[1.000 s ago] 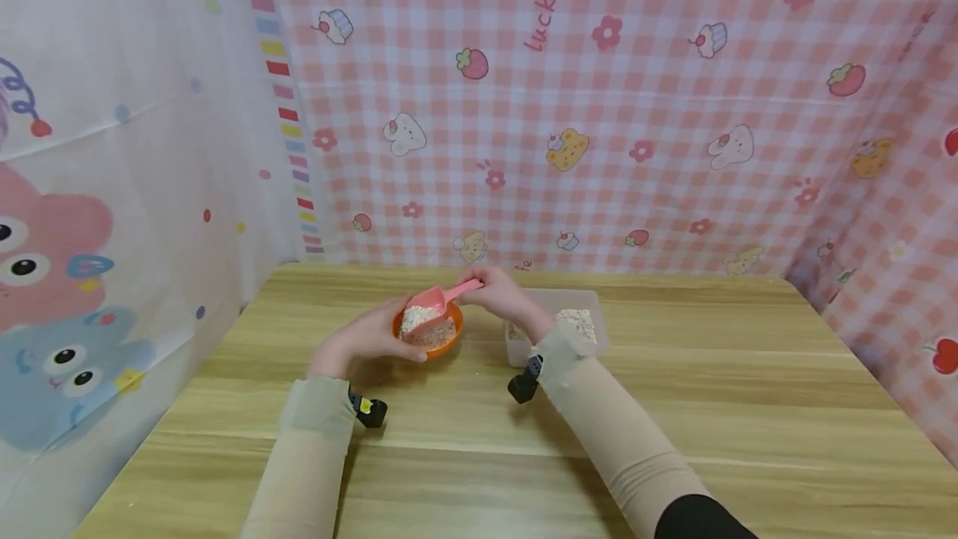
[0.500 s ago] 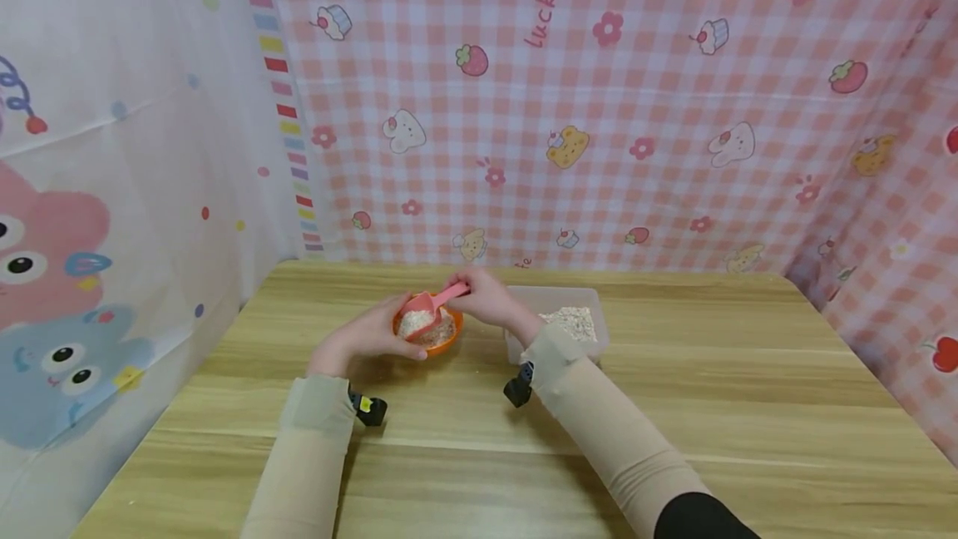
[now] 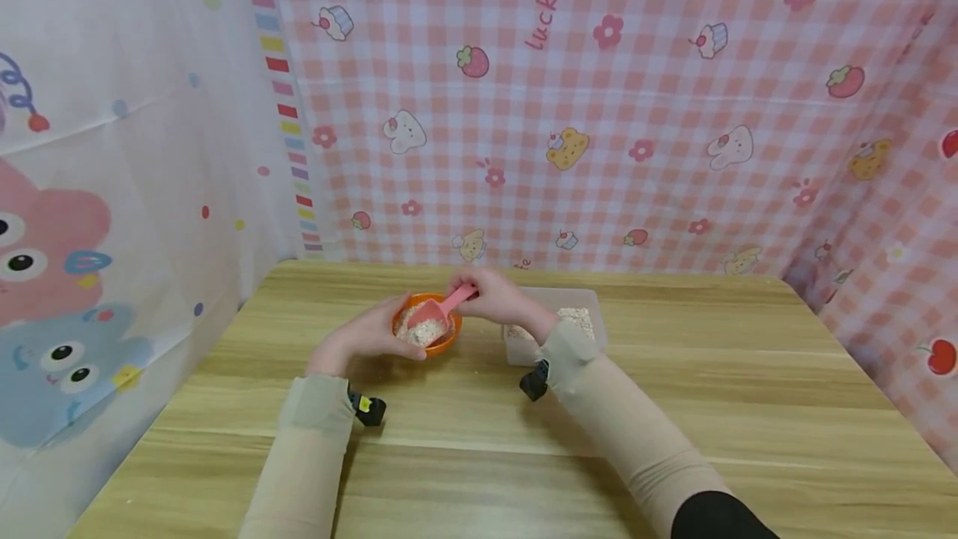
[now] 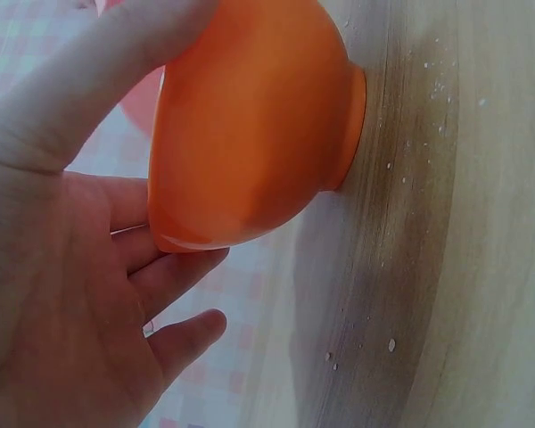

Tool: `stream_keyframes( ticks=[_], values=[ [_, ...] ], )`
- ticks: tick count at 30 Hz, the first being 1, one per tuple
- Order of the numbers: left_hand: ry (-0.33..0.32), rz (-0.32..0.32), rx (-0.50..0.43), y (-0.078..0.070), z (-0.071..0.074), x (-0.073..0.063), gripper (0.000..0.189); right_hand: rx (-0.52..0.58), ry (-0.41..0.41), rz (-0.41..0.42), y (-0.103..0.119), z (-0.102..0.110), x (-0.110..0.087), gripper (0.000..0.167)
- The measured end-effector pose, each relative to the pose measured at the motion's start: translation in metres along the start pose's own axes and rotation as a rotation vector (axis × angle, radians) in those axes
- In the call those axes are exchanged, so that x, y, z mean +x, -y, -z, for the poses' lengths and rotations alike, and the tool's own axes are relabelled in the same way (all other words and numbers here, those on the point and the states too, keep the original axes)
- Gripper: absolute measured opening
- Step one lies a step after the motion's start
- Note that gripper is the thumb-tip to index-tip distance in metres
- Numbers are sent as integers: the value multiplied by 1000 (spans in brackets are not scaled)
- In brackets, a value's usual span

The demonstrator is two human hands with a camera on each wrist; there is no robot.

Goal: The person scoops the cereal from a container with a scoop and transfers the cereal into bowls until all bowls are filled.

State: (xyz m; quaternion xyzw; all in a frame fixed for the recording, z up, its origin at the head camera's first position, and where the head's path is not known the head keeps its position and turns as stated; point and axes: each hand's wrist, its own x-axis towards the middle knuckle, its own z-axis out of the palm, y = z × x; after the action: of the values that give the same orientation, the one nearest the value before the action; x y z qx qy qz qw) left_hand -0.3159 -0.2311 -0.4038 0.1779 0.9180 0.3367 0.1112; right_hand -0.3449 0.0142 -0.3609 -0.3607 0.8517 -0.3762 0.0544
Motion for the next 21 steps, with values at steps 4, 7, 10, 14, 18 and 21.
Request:
stream_keyframes(
  ticks=[4, 7, 10, 14, 18, 21],
  values=[
    [-3, -1, 0, -1, 0, 0, 112, -14, 8, -1, -1, 10, -6, 14],
    [-4, -3, 6, -2, -1, 0, 111, -20, 6, 4, -3, 18, -9, 14],
    [-2, -12, 16, -3, -1, 0, 110, -38, 0, 8, -4, 24, -12, 14],
    [-2, -24, 14, -3, 0, -1, 110, -89, -25, 11, -4, 31, -13, 15],
    [-1, -35, 1, -3, 0, -1, 109, -151, -44, 15, -6, 34, -13, 15],
    [0, -39, -12, -1, -1, 1, 110, -162, -44, -4, -6, 37, -14, 19]
  ],
)
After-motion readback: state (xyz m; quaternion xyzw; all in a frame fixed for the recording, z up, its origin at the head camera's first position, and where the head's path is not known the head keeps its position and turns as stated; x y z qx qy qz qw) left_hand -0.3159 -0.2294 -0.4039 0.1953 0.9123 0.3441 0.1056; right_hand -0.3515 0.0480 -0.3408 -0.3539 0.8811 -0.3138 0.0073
